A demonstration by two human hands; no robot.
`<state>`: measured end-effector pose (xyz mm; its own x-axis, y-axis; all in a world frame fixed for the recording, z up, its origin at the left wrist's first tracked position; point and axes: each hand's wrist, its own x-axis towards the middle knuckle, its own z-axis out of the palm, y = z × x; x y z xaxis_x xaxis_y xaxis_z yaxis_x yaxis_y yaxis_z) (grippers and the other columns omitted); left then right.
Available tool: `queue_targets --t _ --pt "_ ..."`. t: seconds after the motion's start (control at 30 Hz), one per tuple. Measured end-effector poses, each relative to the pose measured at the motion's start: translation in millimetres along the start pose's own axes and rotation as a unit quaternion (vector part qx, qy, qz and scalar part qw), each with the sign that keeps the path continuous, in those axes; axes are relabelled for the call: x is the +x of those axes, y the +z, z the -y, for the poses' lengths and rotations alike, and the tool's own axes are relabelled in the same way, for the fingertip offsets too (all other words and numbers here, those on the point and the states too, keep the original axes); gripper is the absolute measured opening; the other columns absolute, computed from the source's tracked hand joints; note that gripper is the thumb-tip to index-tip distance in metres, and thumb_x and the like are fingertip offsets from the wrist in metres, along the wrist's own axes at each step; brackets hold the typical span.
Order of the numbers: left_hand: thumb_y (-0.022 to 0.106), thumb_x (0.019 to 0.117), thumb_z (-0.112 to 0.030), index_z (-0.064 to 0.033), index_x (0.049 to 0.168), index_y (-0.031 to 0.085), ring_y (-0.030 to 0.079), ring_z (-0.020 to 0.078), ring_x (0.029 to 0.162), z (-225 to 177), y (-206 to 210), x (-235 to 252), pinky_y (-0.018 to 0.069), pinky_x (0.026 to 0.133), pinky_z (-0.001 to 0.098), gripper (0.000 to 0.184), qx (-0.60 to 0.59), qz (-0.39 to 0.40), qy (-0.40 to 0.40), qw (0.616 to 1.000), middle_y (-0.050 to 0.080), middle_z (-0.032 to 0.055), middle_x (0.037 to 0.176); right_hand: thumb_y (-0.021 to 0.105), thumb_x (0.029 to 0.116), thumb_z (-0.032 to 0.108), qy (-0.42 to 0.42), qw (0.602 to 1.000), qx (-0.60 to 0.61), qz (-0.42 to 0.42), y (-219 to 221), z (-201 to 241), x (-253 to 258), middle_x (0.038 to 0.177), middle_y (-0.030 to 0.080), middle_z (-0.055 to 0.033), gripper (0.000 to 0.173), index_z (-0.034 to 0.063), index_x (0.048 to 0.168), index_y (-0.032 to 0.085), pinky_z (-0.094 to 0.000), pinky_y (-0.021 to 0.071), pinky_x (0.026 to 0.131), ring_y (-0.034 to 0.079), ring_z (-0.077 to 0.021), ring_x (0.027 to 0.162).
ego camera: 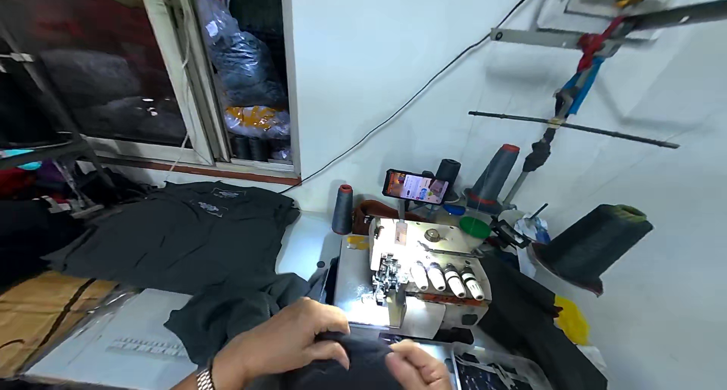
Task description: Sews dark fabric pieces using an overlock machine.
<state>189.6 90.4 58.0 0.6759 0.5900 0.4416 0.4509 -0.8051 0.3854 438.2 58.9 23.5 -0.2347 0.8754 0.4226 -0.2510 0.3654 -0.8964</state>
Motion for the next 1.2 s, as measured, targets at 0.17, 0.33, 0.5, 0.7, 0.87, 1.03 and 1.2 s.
queue_targets --t 0.17,0.33,0.5,0.7,0.87,1.03,1.2 --pt "0.061 0.1018 -0.030 -0.0045 0.095 0.071 0.068 0.0201 0.077 -27.2 -33.9 -5.4 0.0571 0.070 0.0399 0.029 0.049 -0.052 -0.062 0.995 0.068 0.0090 0.085 0.055 0.1038 0.013 -0.080 0.996 -0.002 0.039 -20.6 44.6 18.9 0.096 0.071 0.0108 0.022 0.0163 0.098 0.076 -0.0182 0.0542 0.083 0.064 0.0034 0.090" --pt "0.072 0.0930 -0.039 -0.0171 0.082 0.071 0.053 -0.0095 0.059 -69.9 -107.5 -16.1 0.0422 0.052 0.0078 0.024 -0.029 -0.115 -0.040 0.992 0.062 -0.0136 0.068 0.055 0.1041 0.024 -0.055 0.994 -0.009 0.089 -19.6 102.2 21.2 0.090 0.071 0.0167 0.020 0.0277 0.101 0.075 -0.0153 0.0550 0.073 0.064 0.0070 0.081" --pt "0.074 0.0896 -0.033 -0.0144 0.079 0.070 0.052 -0.0012 0.053 -82.6 -123.7 -31.2 0.0436 0.047 0.0205 0.022 0.027 -0.019 -0.142 0.989 0.058 -0.0082 0.060 0.035 0.1099 0.015 -0.081 0.996 -0.026 0.011 -20.1 163.4 38.1 0.089 0.073 0.0101 0.035 0.0199 0.102 0.069 -0.0176 0.0591 0.074 0.069 0.0021 0.080" --pt "0.071 0.0947 -0.038 -0.0227 0.082 0.072 0.056 -0.0114 0.060 -81.1 -195.1 -79.1 0.0435 0.051 0.0062 0.020 -0.099 0.014 -0.059 0.993 0.064 -0.0169 0.068 0.040 0.1104 0.024 -0.157 0.985 -0.038 0.056 -51.1 189.8 34.7 0.106 0.072 0.0120 0.029 0.0224 0.115 0.069 -0.0165 0.0543 0.087 0.066 0.0031 0.098" --pt "0.074 0.0948 -0.023 -0.0060 0.089 0.077 0.069 0.0353 0.081 -51.5 -180.0 -29.5 0.0526 0.074 0.0617 0.018 0.212 -0.023 -0.350 0.912 0.071 0.0152 0.081 0.033 0.1112 0.020 -0.035 0.993 0.050 -0.106 4.1 185.6 81.7 0.078 0.069 0.0047 0.039 0.0149 0.095 0.067 -0.0209 0.0592 0.065 0.067 -0.0010 0.071" --pt "0.058 0.1015 -0.011 -0.0048 0.114 0.074 0.064 0.0579 0.102 -48.8 -243.0 -7.2 0.0422 0.082 0.0803 0.021 0.348 -0.334 -0.372 0.793 0.069 0.0320 0.105 0.030 0.1134 0.024 -0.207 0.969 0.104 -0.083 44.1 224.7 101.0 0.086 0.068 0.0067 0.035 0.0153 0.101 0.062 -0.0173 0.0582 0.074 0.067 0.0009 0.081" --pt "0.053 0.1011 0.000 0.0019 0.113 0.073 0.062 0.0592 0.105 -25.5 -275.7 -81.8 0.0404 0.089 0.0800 0.023 0.316 -0.402 -0.376 0.773 0.067 0.0361 0.109 0.039 0.1109 0.023 -0.192 0.981 0.036 0.004 91.1 200.0 42.3 0.091 0.068 0.0170 0.025 0.0243 0.106 0.063 -0.0146 0.0552 0.075 0.064 0.0075 0.086"
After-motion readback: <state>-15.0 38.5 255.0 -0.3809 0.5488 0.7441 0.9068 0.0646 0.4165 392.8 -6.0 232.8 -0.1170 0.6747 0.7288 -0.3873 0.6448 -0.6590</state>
